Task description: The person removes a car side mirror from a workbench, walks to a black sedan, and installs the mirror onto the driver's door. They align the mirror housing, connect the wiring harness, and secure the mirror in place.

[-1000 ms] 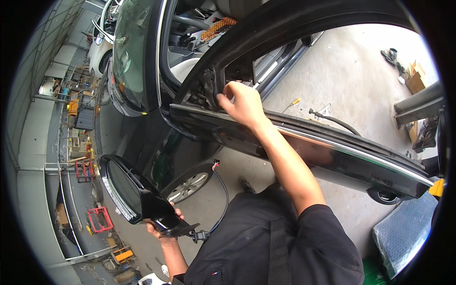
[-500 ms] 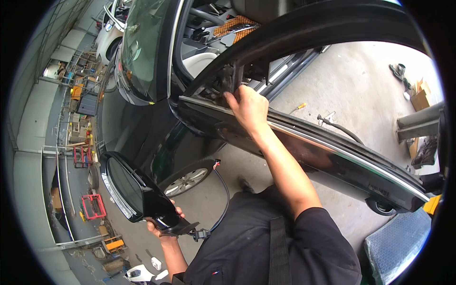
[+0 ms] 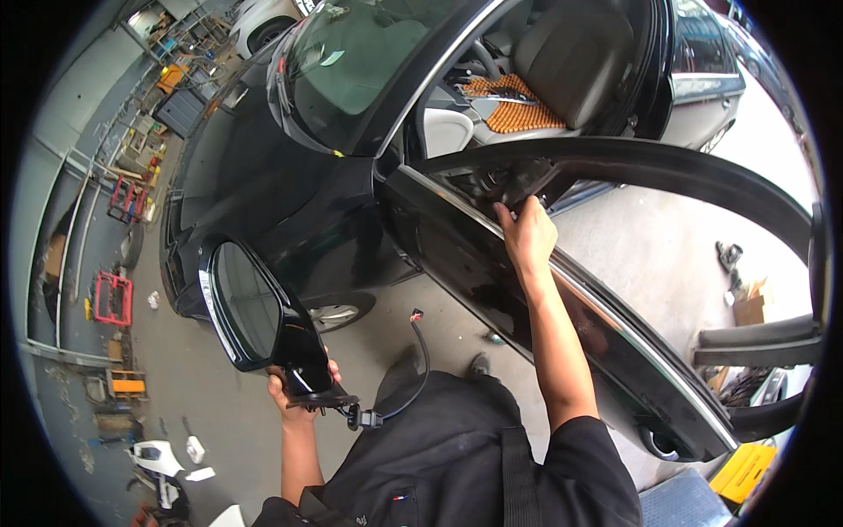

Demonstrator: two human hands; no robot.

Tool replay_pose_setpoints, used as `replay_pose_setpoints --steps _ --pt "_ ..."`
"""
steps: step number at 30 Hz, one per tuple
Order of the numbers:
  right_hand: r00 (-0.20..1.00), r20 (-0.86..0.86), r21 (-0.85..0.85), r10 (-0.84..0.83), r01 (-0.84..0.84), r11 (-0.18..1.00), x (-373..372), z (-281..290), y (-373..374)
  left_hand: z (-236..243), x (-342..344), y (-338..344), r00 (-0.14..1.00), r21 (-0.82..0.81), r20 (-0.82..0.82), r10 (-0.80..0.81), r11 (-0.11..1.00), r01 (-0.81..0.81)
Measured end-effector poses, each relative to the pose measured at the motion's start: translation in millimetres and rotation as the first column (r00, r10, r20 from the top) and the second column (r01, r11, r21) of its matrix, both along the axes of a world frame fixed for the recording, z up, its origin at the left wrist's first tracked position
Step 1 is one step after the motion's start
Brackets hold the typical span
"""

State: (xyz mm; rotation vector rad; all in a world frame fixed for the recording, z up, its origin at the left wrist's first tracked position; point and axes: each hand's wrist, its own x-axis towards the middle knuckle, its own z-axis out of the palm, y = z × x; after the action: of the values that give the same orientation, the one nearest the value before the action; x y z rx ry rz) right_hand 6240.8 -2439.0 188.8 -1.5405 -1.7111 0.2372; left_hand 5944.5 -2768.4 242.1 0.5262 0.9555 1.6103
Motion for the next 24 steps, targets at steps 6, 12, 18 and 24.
replay_pose_setpoints --steps 6,12,18,24 --pt "0.998 0.041 0.025 -0.043 0.042 0.999 -3 2 -8 -14 -56 -1 0.991 0.106 0.084 -0.105 0.99 0.096" --pt "0.992 0.075 0.092 0.1 -0.106 0.99 -30 -15 -115 -29 -104 6 0.963 0.141 0.069 -0.259 0.959 0.248" --pt "0.993 0.008 -0.726 0.121 -0.077 0.683 -37 -135 -315 -23 -122 22 0.872 0.139 0.094 -0.48 0.874 0.466" --pt "0.994 0.088 -0.881 0.057 0.051 0.47 -7 -176 -463 -9 -101 13 0.742 0.124 0.098 -0.663 0.748 0.652"
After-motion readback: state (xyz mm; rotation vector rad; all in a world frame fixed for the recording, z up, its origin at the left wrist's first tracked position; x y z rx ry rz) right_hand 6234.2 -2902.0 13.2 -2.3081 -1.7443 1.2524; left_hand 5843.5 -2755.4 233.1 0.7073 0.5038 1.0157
